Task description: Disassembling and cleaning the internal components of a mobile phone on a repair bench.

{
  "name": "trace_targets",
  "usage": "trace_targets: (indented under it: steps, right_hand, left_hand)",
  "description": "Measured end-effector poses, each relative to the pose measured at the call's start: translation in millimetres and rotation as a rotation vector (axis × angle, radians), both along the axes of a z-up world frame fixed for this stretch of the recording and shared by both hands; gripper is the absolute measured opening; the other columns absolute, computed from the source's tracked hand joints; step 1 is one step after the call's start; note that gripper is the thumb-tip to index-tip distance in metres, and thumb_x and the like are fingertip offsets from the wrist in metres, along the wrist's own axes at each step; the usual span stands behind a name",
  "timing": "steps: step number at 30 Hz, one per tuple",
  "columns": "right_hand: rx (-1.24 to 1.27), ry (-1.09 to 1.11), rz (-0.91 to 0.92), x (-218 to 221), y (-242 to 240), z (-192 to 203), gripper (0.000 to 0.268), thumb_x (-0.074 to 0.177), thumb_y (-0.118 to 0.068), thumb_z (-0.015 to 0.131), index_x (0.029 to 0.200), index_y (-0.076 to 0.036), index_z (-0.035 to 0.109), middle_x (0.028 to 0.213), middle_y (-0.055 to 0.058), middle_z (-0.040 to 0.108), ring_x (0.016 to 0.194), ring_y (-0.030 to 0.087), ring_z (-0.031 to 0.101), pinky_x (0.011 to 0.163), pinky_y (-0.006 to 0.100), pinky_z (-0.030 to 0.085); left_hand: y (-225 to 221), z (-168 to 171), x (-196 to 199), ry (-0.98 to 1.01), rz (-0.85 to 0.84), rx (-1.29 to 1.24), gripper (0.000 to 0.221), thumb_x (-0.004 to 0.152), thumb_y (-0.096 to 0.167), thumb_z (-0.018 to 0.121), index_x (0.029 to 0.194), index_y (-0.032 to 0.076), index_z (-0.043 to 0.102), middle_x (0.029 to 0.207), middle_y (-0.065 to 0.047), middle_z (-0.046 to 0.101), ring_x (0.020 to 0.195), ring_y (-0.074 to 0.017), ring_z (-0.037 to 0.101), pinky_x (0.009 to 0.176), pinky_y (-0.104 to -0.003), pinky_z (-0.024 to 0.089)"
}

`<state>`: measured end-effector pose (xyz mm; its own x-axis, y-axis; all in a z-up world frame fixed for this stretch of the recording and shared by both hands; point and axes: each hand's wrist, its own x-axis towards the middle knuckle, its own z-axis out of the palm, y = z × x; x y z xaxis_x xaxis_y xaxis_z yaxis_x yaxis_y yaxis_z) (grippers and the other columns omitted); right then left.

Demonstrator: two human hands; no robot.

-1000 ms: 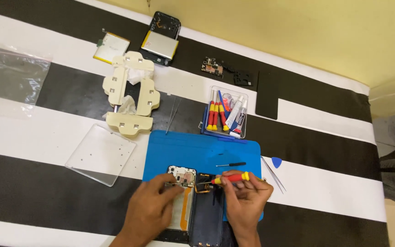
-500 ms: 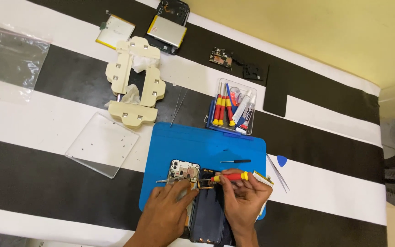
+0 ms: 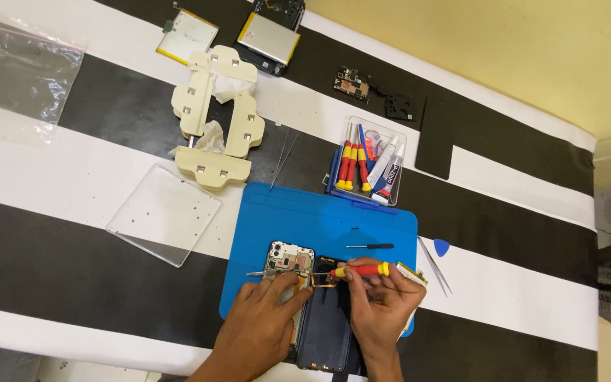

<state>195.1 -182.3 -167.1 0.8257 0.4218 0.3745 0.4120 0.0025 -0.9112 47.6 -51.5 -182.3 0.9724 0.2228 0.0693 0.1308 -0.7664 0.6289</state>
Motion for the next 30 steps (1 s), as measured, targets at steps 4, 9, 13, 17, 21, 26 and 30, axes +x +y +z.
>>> trace_targets:
  steps: [4, 9, 13, 17, 21, 26, 30]
  right_hand:
    - [0.021, 0.044, -0.006, -0.4, 3.1, 2.4, 0.062, 0.083, 0.013, 0.072, 0.124, -0.009, 0.031, 0.101, 0.033, 0.063, 0.097, 0.034, 0.073, 0.084, 0.043, 0.07]
    - [-0.029, 0.018, -0.027, -0.2, 1.2, 3.4, 0.059, 0.084, 0.011, 0.073, 0.122, -0.009, 0.033, 0.105, 0.033, 0.063, 0.097, 0.034, 0.075, 0.082, 0.04, 0.069]
    - [-0.041, 0.016, -0.033, -0.6, 2.7, 5.6, 0.058, 0.085, 0.011, 0.073, 0.122, -0.009, 0.033, 0.101, 0.03, 0.065, 0.095, 0.033, 0.075, 0.081, 0.039, 0.07]
    - [-0.032, 0.014, -0.065, 0.4, -2.0, -0.5, 0.061, 0.083, 0.011, 0.074, 0.122, -0.009, 0.033, 0.105, 0.032, 0.065, 0.098, 0.033, 0.076, 0.082, 0.038, 0.07]
    - [-0.018, 0.026, -0.033, -0.2, -0.9, 4.9, 0.06, 0.084, 0.011, 0.073, 0.122, -0.01, 0.033, 0.104, 0.032, 0.064, 0.098, 0.034, 0.075, 0.084, 0.041, 0.069]
    - [-0.006, 0.019, 0.04, -0.3, 0.5, 5.9, 0.058, 0.085, 0.012, 0.072, 0.122, -0.01, 0.032, 0.098, 0.029, 0.064, 0.096, 0.031, 0.073, 0.078, 0.037, 0.069]
    - [-0.015, 0.024, 0.03, -0.9, 2.6, 8.6, 0.057, 0.086, 0.013, 0.069, 0.123, -0.009, 0.032, 0.1, 0.031, 0.063, 0.096, 0.033, 0.074, 0.078, 0.04, 0.072]
  left_hand:
    - [0.5, -0.1, -0.1, 0.017, -0.004, 0.002, 0.053, 0.086, 0.013, 0.066, 0.138, 0.016, 0.061, 0.141, -0.014, 0.053, 0.114, -0.0349, 0.057, 0.084, -0.054, 0.043]
    - [0.5, 0.2, -1.3, -0.027, 0.004, 0.027, 0.054, 0.084, 0.012, 0.067, 0.137, 0.016, 0.061, 0.14, -0.014, 0.054, 0.113, -0.0348, 0.058, 0.082, -0.052, 0.043]
    - [0.5, 0.2, -0.7, -0.013, 0.011, 0.012, 0.053, 0.085, 0.012, 0.066, 0.137, 0.016, 0.062, 0.14, -0.014, 0.054, 0.113, -0.0352, 0.058, 0.084, -0.053, 0.043]
    - [0.5, 2.0, -1.4, -0.04, 0.017, 0.045, 0.051, 0.085, 0.012, 0.064, 0.136, 0.016, 0.063, 0.14, -0.015, 0.055, 0.112, -0.0341, 0.059, 0.083, -0.051, 0.044]
    - [-0.1, -2.1, -1.6, -0.026, 0.015, 0.018, 0.052, 0.086, 0.012, 0.064, 0.137, 0.016, 0.062, 0.142, -0.015, 0.054, 0.117, -0.0354, 0.057, 0.086, -0.054, 0.043]
    - [-0.1, -1.4, -1.5, -0.007, 0.009, 0.016, 0.051, 0.087, 0.013, 0.064, 0.138, 0.015, 0.062, 0.141, -0.016, 0.054, 0.115, -0.0365, 0.057, 0.084, -0.054, 0.043]
    - [0.2, -1.9, -0.8, 0.028, 0.006, 0.002, 0.052, 0.087, 0.013, 0.063, 0.139, 0.017, 0.061, 0.143, -0.015, 0.052, 0.12, -0.037, 0.055, 0.088, -0.055, 0.042]
